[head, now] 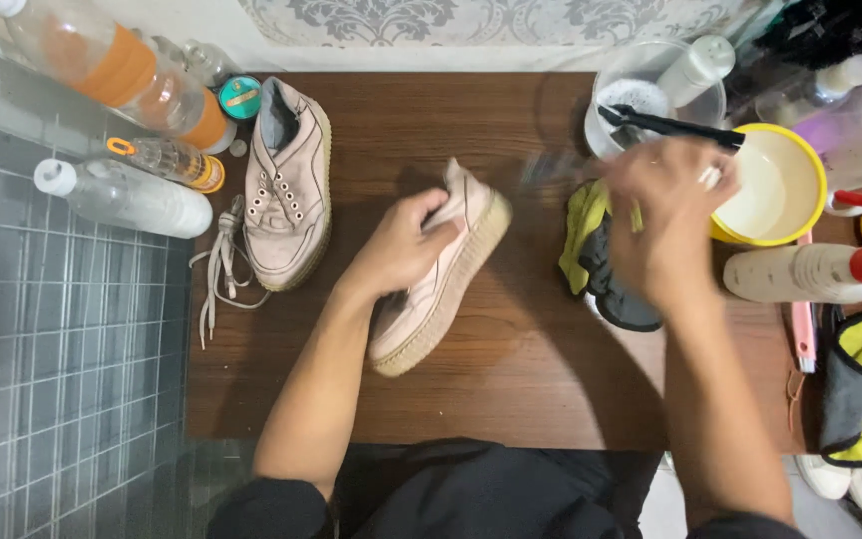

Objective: The person scrubs the sole of a beige sneaker with a brush and cleaning solution, then wipes it with a cloth. They spray the sole with a liquid from a bottle and wipe it again. Finally, they scrub the side of the shoe with the brush.

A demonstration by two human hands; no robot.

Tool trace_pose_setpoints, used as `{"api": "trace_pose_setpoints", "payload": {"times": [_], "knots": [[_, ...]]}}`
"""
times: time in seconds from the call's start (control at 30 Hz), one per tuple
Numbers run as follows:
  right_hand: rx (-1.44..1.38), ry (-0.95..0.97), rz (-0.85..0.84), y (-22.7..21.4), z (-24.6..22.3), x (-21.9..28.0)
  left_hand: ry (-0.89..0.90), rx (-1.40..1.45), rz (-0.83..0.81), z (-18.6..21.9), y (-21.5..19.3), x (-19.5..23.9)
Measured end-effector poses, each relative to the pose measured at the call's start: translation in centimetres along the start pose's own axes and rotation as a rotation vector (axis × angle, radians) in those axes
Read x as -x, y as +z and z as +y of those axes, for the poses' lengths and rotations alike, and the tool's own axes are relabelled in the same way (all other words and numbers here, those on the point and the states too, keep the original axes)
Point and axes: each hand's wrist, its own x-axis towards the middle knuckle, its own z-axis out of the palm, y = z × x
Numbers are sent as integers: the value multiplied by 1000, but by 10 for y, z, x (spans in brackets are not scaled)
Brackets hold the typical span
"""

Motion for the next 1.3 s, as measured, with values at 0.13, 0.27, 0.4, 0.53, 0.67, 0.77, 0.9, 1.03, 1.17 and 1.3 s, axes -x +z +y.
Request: {"api": "trace_pose_setpoints", "payload": {"times": [0.13, 0.27, 0.4, 0.53, 0.67, 0.77, 0.9, 1.03, 1.17, 1.3], "knots": [[-329, -22, -72, 6, -44, 31, 7, 157, -100, -3, 8, 25], [-446, 21, -173, 31, -38, 60, -16, 269, -112, -20, 28, 35], [-362, -66, -143, 28, -30, 52, 78, 239, -65, -6, 29, 41], [-374, -196, -174, 43, -63, 50, 131, 72, -37, -9, 30, 30], [-321, -160, -170, 27, -30, 31, 121, 35, -52, -5, 26, 30], [-354, -151, -168, 31, -41, 35, 129, 28, -54, 10, 26, 31], [-384, -158, -231, 30, -28, 39, 110, -1, -73, 24, 23, 35], [-401, -187, -230, 26, -55, 34, 122, 16, -34, 2, 32, 27], [-427, -198, -276, 27, -38, 41, 144, 22, -58, 2, 31, 28], [-379, -131, -186, 31, -40, 45, 156, 94, -15, -2, 35, 26]]}}
